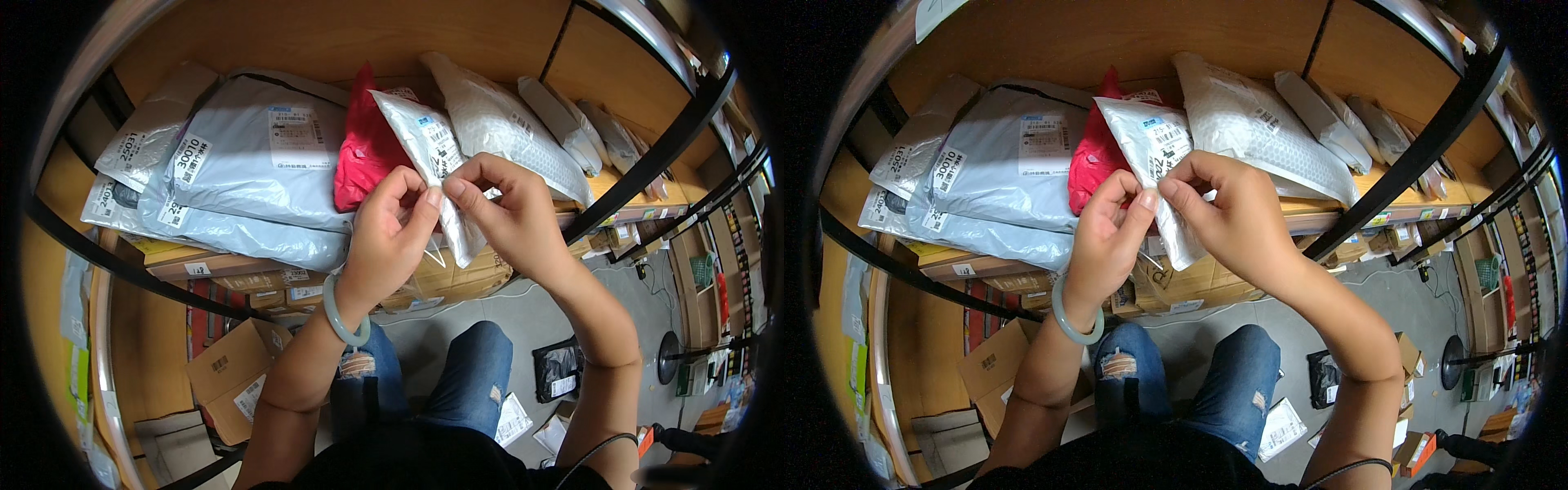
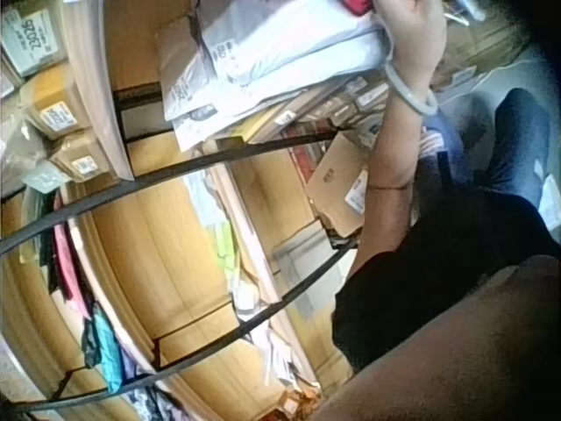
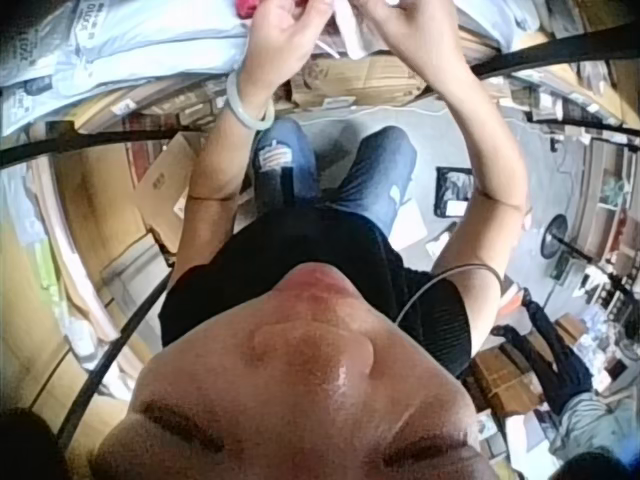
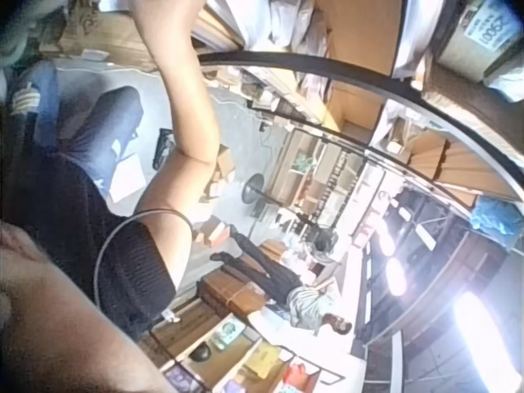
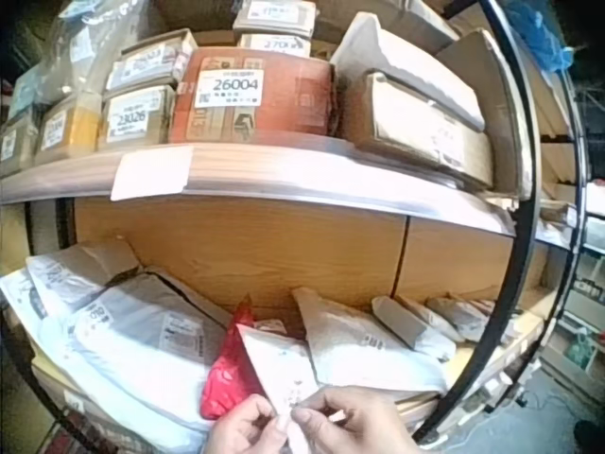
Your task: The person sorts and organizes various packages and envelopes in a warehouse. They pick up items from shelves and the floor, inspect labels, and place them into piles or stacks.
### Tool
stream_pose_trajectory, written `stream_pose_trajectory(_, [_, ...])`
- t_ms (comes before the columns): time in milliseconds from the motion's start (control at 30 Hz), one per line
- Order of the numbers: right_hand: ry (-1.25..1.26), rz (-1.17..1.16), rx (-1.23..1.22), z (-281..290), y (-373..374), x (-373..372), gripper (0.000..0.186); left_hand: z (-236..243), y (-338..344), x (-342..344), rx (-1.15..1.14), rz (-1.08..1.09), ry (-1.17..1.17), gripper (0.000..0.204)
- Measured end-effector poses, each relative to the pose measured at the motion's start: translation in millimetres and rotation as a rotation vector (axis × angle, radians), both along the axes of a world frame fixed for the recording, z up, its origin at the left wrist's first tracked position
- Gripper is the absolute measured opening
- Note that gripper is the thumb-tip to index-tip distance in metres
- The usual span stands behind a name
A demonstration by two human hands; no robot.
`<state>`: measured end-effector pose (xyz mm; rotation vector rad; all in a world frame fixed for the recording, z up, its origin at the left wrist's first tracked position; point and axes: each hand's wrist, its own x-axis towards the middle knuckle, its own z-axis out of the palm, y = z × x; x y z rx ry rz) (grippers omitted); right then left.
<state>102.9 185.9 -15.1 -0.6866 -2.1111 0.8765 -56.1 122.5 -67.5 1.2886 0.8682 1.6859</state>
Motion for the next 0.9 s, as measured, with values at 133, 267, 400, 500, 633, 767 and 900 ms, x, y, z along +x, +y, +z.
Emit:
stream_pose_trajectory(133, [0.01,0.068,-0.211,-1.5,10.1,2.7,0.02,-1.0,2.0,0.5,0.002,-0.01,-0.026,0.01])
stream_pose_trajectory(267, [0.047,0.107,-0.371,-2.9,15.4,3.0,0.021,-5.0,2.2,-4.7,-0.001,-0.007,0.005,0.009])
stream_pose_trajectory(400, [0.133,0.117,-0.46,-3.7,18.4,-1.6,0.019,-6.0,0.9,-4.7,-0.013,0.027,-0.028,0.012])
stream_pose_trajectory(500, [0.142,0.125,-0.461,-2.2,20.2,-0.9,0.02,-1.5,-5.3,-4.9,-0.053,0.144,0.093,0.019])
stream_pose_trajectory(633, [0.134,0.155,-0.425,2.0,18.6,-3.1,0.022,1.6,-1.5,6.8,0.033,0.244,0.237,0.022])
stream_pose_trajectory(767, [0.079,0.16,-0.55,-0.1,25.6,1.2,0.024,3.7,-1.6,-8.3,-0.133,-0.097,0.019,0.032])
stream_pose_trajectory(900, [0.061,0.209,-0.591,0.0,28.6,3.2,0.024,3.9,-0.6,-13.6,-0.132,-0.16,-0.019,0.032])
